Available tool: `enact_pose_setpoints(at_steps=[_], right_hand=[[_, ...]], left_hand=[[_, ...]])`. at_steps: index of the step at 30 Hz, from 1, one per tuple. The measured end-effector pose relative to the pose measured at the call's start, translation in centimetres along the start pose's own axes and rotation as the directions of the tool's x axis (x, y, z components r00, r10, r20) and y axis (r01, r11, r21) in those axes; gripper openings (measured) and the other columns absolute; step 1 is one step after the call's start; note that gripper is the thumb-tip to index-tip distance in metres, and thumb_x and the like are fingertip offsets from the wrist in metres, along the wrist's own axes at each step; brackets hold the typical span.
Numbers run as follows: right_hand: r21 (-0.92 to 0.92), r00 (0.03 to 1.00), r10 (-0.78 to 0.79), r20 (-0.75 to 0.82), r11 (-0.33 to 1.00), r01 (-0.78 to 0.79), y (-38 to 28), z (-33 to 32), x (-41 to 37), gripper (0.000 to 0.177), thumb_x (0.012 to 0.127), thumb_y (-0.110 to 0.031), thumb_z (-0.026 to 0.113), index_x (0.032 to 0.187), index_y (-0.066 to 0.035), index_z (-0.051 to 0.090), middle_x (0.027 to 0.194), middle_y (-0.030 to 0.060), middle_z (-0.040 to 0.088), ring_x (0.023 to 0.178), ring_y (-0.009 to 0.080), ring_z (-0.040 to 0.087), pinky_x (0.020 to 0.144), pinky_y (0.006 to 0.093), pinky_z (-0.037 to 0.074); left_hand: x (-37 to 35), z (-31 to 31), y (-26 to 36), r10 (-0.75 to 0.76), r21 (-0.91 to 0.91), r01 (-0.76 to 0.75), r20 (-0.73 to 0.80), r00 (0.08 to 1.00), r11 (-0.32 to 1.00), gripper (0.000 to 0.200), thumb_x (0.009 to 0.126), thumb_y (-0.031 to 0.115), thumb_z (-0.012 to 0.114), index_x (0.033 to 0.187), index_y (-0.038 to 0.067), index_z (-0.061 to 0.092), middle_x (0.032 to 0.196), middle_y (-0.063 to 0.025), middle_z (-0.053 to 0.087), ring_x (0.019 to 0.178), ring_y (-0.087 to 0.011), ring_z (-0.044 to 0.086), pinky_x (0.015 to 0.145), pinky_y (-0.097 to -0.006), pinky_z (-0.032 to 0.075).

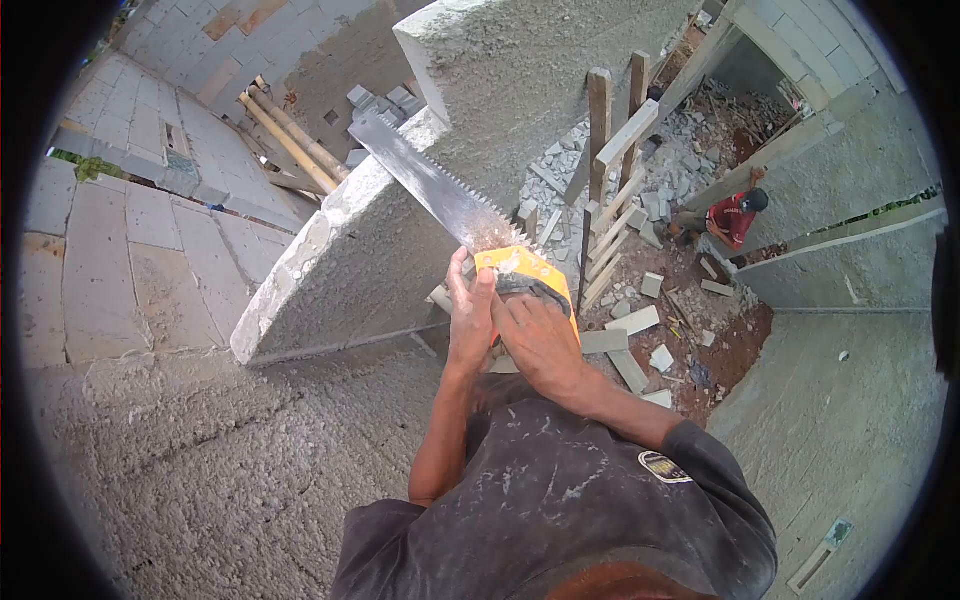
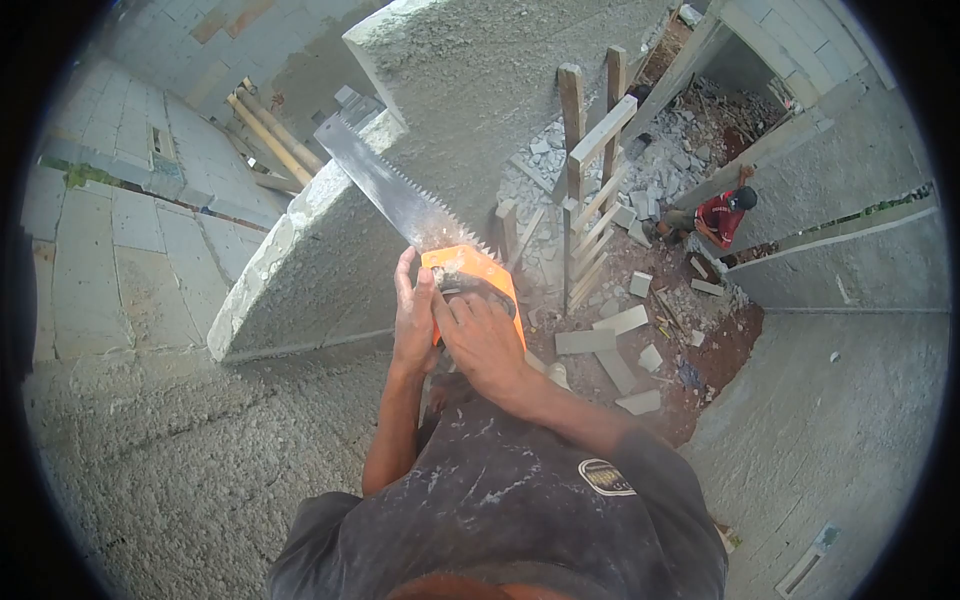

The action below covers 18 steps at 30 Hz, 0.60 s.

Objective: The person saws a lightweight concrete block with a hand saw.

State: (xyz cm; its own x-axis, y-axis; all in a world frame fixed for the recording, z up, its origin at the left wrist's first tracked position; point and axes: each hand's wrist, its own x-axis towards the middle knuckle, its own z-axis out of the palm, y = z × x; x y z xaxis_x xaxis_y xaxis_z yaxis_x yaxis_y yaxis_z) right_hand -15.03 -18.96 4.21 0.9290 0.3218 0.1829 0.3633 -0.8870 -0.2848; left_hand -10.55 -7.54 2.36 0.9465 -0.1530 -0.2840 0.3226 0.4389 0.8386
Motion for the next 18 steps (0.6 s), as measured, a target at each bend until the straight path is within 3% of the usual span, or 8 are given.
enact_pose_setpoints(at_steps=[1,3,4,6,8,11,16,18], right_hand=[[0.002,1.0,-0.016,0.025,1.0,0.016,0.1,-0.7,-0.5,0.055,0.08,-0.011,0.059,0.133,-0.001,0.048,0.086,0.0051,0.054,0.081,0.0207,0.056,0.065,0.035,0.041],[0.011,0.998,-0.011,0.066,1.0,0.01,0.2,-2.0,-1.2,0.051,0.081,-0.012,0.058,0.13,0.001,0.049,0.093,0.0063,0.057,0.084,0.0199,0.055,0.07,0.0346,0.041],[0.02,0.999,-0.022,0.027,1.0,0.022,0.1,-2.4,-1.6,0.049,0.081,-0.011,0.057,0.128,0.001,0.05,0.104,0.0092,0.058,0.086,0.0209,0.055,0.074,0.0366,0.041],[0.055,1.0,-0.025,0.002,0.998,0.025,0.1,-2.9,-2.3,0.046,0.083,-0.012,0.058,0.126,0.0,0.052,0.126,0.0117,0.056,0.096,0.0209,0.057,0.088,0.0397,0.039],[0.055,0.994,-0.072,-0.084,0.996,0.076,0.8,-3.9,-3.5,0.045,0.084,-0.013,0.059,0.127,-0.003,0.053,0.126,0.01,0.056,0.101,0.0207,0.057,0.093,0.0422,0.037],[0.116,0.977,-0.077,-0.199,0.988,0.101,1.5,-4.2,-5.3,0.046,0.084,-0.015,0.061,0.129,-0.009,0.054,0.127,0.0068,0.055,0.108,0.0202,0.056,0.101,0.0477,0.032],[0.132,0.96,-0.016,-0.279,0.99,0.055,2.6,-2.6,-6.4,0.048,0.084,-0.019,0.064,0.131,-0.016,0.054,0.119,0.0056,0.056,0.105,0.0187,0.056,0.106,0.053,0.027],[-0.091,0.964,-0.042,-0.262,0.996,0.018,2.2,-0.7,-5.3,0.047,0.087,-0.026,0.065,0.131,-0.017,0.055,0.105,0.0049,0.056,0.098,0.0171,0.057,0.105,0.0511,0.028]], left_hand=[[0.1,0.3,-0.3,0.003,-0.004,-0.003,0.011,1.0,1.0,0.077,0.099,0.034,0.054,0.152,0.005,0.006,0.129,-0.018,0.05,0.101,-0.02,0.058,0.089,-0.0343,0.048],[0.6,0.8,0.3,0.003,0.104,-0.012,0.082,0.997,0.995,0.079,0.098,0.016,0.053,0.152,0.007,-0.005,0.127,-0.0192,0.051,0.102,-0.0198,0.058,0.088,-0.0325,0.049],[0.6,1.3,0.9,-0.042,0.059,0.038,0.075,0.996,0.998,0.081,0.096,0.006,0.05,0.152,0.011,-0.008,0.123,-0.0187,0.054,0.099,-0.0186,0.059,0.078,-0.0301,0.053],[0.4,1.4,1.9,-0.073,0.06,0.067,0.1,0.992,0.996,0.083,0.096,0.006,0.051,0.152,0.013,-0.01,0.12,-0.0179,0.055,0.092,-0.0182,0.061,0.071,-0.0293,0.054],[-0.1,3.1,2.2,-0.103,-0.018,0.104,0.029,0.994,0.994,0.085,0.095,0.006,0.051,0.153,0.019,-0.01,0.108,-0.0142,0.059,0.066,-0.0142,0.061,0.05,-0.0269,0.051],[0.5,2.0,1.5,-0.109,0.143,0.104,0.022,0.994,0.984,0.083,0.094,0.007,0.051,0.154,0.016,-0.006,0.1,-0.0111,0.06,0.055,-0.0098,0.054,0.047,-0.0243,0.047],[-0.1,2.2,1.9,-0.049,0.302,0.059,-0.039,0.998,0.952,0.082,0.094,0.012,0.053,0.155,0.012,-0.002,0.091,-0.0082,0.06,0.056,-0.0076,0.049,0.044,-0.0216,0.04],[0.9,3.2,2.0,-0.033,0.327,0.045,-0.043,0.999,0.944,0.081,0.094,0.012,0.053,0.155,0.012,-0.001,0.093,-0.0087,0.06,0.058,-0.0078,0.05,0.046,-0.0215,0.041]])
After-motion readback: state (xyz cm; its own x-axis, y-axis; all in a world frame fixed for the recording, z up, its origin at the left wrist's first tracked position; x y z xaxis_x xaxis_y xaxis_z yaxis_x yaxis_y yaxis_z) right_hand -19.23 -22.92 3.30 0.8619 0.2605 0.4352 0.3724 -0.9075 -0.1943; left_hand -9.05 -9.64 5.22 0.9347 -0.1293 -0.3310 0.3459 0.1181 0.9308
